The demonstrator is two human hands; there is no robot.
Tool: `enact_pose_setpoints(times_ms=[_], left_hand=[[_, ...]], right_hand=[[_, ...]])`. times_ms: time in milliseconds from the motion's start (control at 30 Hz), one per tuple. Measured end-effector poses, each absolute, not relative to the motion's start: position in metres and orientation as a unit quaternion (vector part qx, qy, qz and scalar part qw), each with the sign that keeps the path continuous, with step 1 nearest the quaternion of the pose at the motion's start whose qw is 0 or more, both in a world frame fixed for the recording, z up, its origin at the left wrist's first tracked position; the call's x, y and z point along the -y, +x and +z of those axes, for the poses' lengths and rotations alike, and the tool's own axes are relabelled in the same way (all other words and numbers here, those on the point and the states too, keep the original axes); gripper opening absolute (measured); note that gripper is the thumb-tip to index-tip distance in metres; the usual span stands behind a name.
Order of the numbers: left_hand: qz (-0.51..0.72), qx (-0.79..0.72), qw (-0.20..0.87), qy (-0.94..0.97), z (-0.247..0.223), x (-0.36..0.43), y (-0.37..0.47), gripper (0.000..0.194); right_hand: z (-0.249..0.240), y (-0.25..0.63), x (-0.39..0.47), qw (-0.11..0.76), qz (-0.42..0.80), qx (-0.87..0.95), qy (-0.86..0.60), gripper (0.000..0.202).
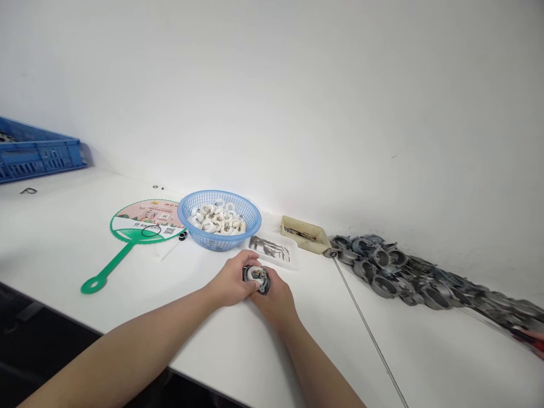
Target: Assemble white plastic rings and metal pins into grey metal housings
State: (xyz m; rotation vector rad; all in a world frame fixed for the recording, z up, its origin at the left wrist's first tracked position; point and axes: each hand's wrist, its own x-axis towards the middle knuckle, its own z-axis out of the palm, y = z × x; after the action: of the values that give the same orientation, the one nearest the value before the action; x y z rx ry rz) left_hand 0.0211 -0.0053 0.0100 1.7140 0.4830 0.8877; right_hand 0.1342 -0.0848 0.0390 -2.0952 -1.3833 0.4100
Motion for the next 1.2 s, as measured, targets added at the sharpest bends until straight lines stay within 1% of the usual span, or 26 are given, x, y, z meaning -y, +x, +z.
enact_pose_setpoints(times_ms=[267, 533, 600, 733, 933, 1000, 1133, 1200], left_hand=[[0.369, -0.197, 0.601, 0.681, 0.006, 0.001, 0.024, 0.054], [0.368, -0.201, 0.622, 0.662, 0.006, 0.0, 0.025, 0.056], [0.368, -0.204, 0.629, 0.654, 0.006, 0.0, 0.026, 0.058], [0.368, -0.2, 0.635, 0.649, 0.005, -0.002, 0.026, 0.06], [0.371, -0.197, 0.627, 0.656, 0.003, -0.003, 0.026, 0.063], [0.369, -0.2, 0.63, 0.654, 0.003, -0.003, 0.026, 0.064], [0.366, -0.205, 0.644, 0.64, 0.005, 0.0, 0.027, 0.065], [0.364, -0.21, 0.651, 0.632, 0.006, 0.001, 0.027, 0.065]], right_hand=[[0.041, 0.133, 0.084, 0.3, 0.166, 0.516, -0.785, 0.041], [0.04, 0.135, 0.084, 0.3, 0.164, 0.526, -0.779, 0.043], [0.039, 0.138, 0.084, 0.303, 0.17, 0.534, -0.771, 0.046], [0.032, 0.148, 0.085, 0.324, 0.192, 0.555, -0.742, 0.063], [0.015, 0.168, 0.09, 0.381, 0.216, 0.562, -0.702, 0.083], [0.013, 0.171, 0.093, 0.424, 0.209, 0.551, -0.688, 0.079], [0.013, 0.176, 0.098, 0.55, 0.156, 0.457, -0.682, 0.064], [0.017, 0.18, 0.098, 0.577, 0.121, 0.407, -0.697, 0.06]])
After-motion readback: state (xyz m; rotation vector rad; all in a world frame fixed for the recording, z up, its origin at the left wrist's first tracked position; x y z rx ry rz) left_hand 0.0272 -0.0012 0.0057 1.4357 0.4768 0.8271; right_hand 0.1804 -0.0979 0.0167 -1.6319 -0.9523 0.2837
